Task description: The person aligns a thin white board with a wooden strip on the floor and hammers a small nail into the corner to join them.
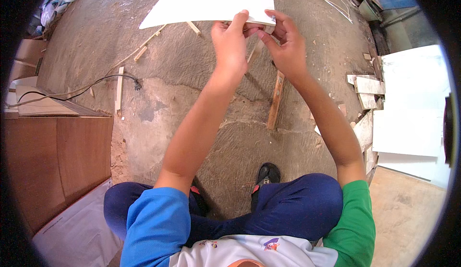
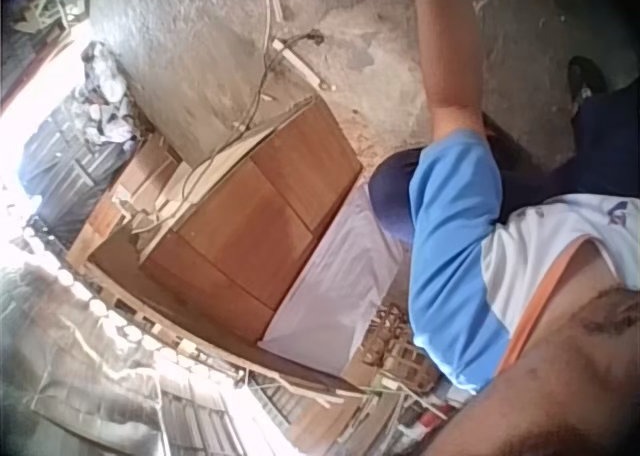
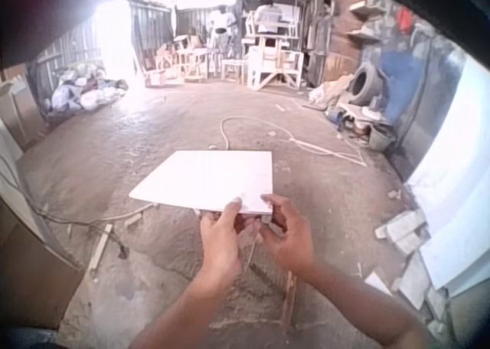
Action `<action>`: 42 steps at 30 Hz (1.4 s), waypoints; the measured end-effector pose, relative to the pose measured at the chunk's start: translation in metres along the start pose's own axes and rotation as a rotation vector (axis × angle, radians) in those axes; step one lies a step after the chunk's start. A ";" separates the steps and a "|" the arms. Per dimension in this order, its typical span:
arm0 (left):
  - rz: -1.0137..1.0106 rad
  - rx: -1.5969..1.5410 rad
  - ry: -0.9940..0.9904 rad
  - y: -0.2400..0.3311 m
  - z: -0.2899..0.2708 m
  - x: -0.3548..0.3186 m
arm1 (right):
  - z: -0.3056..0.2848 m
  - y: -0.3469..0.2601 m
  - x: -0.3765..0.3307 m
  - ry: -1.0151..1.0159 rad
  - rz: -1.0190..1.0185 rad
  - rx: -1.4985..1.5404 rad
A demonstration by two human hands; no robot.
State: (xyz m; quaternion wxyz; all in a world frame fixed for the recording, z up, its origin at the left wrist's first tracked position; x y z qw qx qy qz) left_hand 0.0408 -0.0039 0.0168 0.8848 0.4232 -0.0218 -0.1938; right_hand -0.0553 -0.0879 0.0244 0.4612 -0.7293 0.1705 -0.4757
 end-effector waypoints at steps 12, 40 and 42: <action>0.015 0.034 -0.024 -0.003 0.000 0.001 | -0.010 0.033 0.015 0.122 0.747 0.578; -0.065 0.053 -0.148 0.013 -0.001 0.015 | 0.011 0.030 0.017 -0.055 0.563 0.751; -0.081 0.047 -0.171 0.013 0.001 0.015 | 0.011 0.036 0.012 -0.078 0.527 0.800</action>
Point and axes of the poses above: each hand's wrist, its own x-axis towards the middle knuckle, its own z-axis out of the palm, y = z × x, the point moved 5 cm from there along x, towards the middle knuckle, and after that the axes turned 15 degrees about y, right-handed, at the moved point
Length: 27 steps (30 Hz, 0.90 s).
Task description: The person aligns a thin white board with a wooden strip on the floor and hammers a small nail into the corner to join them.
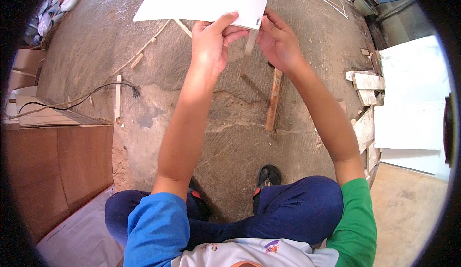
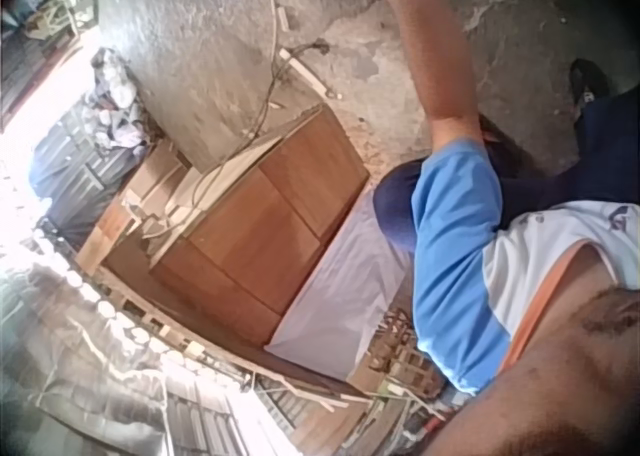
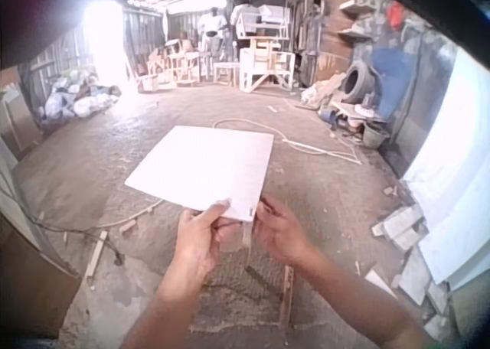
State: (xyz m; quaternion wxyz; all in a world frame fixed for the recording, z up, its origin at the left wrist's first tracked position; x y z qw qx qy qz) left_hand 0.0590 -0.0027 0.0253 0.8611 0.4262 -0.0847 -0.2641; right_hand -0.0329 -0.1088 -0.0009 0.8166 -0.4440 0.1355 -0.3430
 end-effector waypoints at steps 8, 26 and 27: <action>-0.082 0.010 -0.081 0.000 -0.001 0.002 | -0.013 0.007 -0.003 -0.097 -0.024 -0.043; -0.053 0.004 -0.183 0.002 -0.005 0.009 | -0.009 0.011 0.000 -0.117 -0.041 -0.147; -0.049 0.008 -0.182 0.003 -0.006 0.009 | -0.008 0.011 0.000 -0.127 -0.043 -0.145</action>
Point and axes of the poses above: each hand's wrist, its own x-axis towards the middle knuckle, its own z-axis out of the palm, y = z × x, the point moved 5 cm from there along x, towards the middle knuckle, and after that the axes turned 15 degrees about y, right-handed, at the moved point
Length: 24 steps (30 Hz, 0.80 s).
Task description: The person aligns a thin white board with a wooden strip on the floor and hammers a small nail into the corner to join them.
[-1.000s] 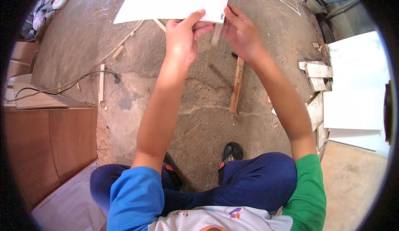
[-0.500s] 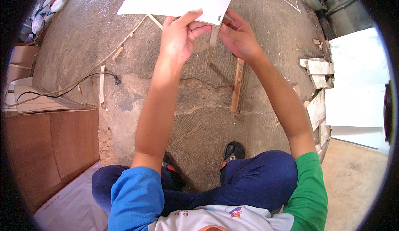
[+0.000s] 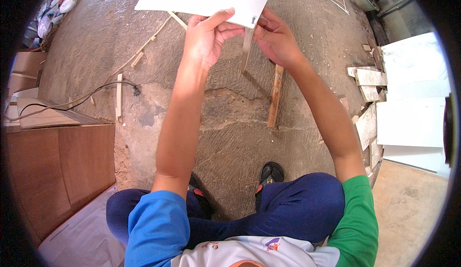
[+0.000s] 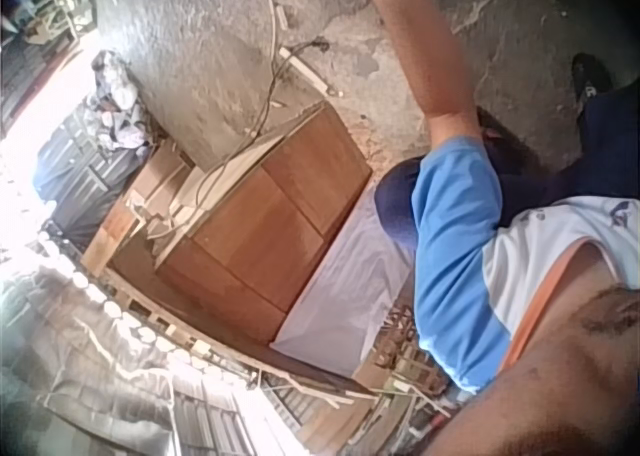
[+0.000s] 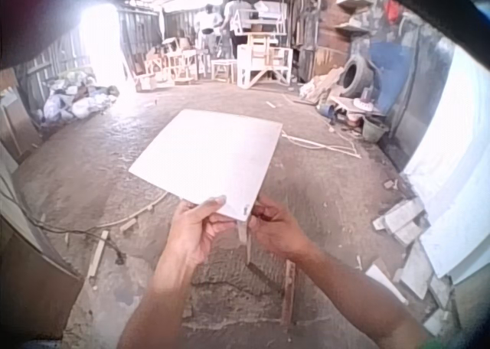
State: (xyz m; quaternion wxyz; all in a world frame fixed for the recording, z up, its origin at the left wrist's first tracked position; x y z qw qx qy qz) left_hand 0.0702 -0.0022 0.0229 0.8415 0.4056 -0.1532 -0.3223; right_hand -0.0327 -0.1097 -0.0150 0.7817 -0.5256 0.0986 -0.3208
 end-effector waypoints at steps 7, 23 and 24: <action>0.001 0.065 -0.037 0.005 -0.001 0.005 | 0.005 -0.002 -0.002 0.025 -0.047 -0.068; -0.129 0.036 -0.054 -0.010 -0.005 0.008 | 0.014 -0.029 -0.037 0.178 -0.395 -0.489; -0.150 0.030 -0.078 -0.011 -0.005 0.009 | 0.015 -0.029 -0.039 0.187 -0.391 -0.476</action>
Point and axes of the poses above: each hand's wrist, its own x-axis towards the middle knuckle, its own z-axis out of the palm, y = z × x, the point moved 5 cm from there along x, towards the middle knuckle, and after that the axes turned 15 degrees about y, right-handed, at the moved point
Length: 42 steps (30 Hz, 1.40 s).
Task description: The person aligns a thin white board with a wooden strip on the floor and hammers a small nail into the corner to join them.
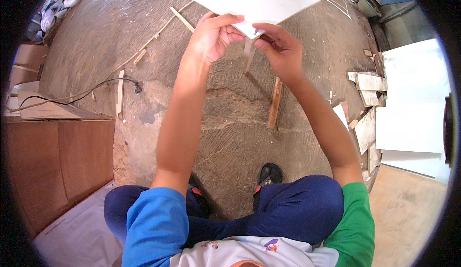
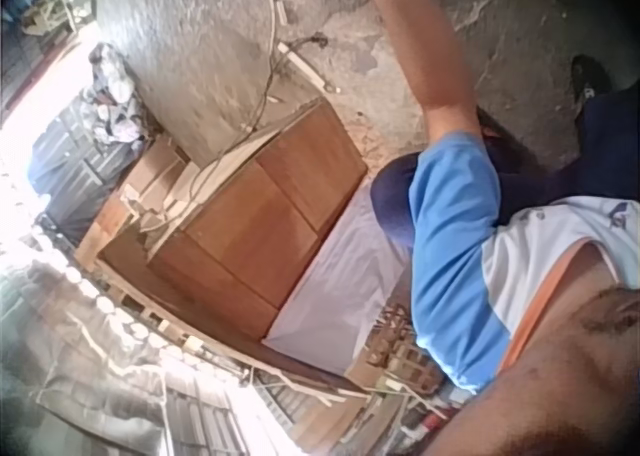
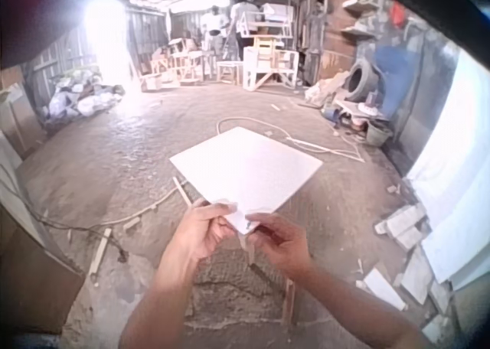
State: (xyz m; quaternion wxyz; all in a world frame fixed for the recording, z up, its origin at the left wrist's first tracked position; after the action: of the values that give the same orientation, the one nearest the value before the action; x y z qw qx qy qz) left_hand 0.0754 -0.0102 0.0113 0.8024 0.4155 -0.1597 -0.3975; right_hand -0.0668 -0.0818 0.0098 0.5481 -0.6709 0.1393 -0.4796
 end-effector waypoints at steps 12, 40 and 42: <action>-0.054 -0.039 -0.008 -0.014 -0.002 0.021 | 0.007 -0.003 -0.004 0.101 -0.121 -0.021; 0.028 -0.085 0.175 -0.019 0.015 0.003 | -0.001 -0.002 0.001 0.125 -0.125 -0.127; 0.063 -0.100 0.204 -0.016 0.018 0.001 | -0.001 0.002 0.002 0.121 -0.094 -0.011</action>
State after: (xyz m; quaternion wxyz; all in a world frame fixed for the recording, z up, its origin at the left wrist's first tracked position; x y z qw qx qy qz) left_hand 0.0573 -0.0265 0.0090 0.8462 0.4080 -0.0701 -0.3355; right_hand -0.0658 -0.0844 0.0095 0.5119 -0.6496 0.1431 -0.5436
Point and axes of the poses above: each hand's wrist, its own x-axis towards the middle knuckle, its own z-axis out of the palm, y = z × x, the point moved 5 cm from there along x, towards the middle knuckle, and after that the axes turned 15 degrees about y, right-handed, at the moved point
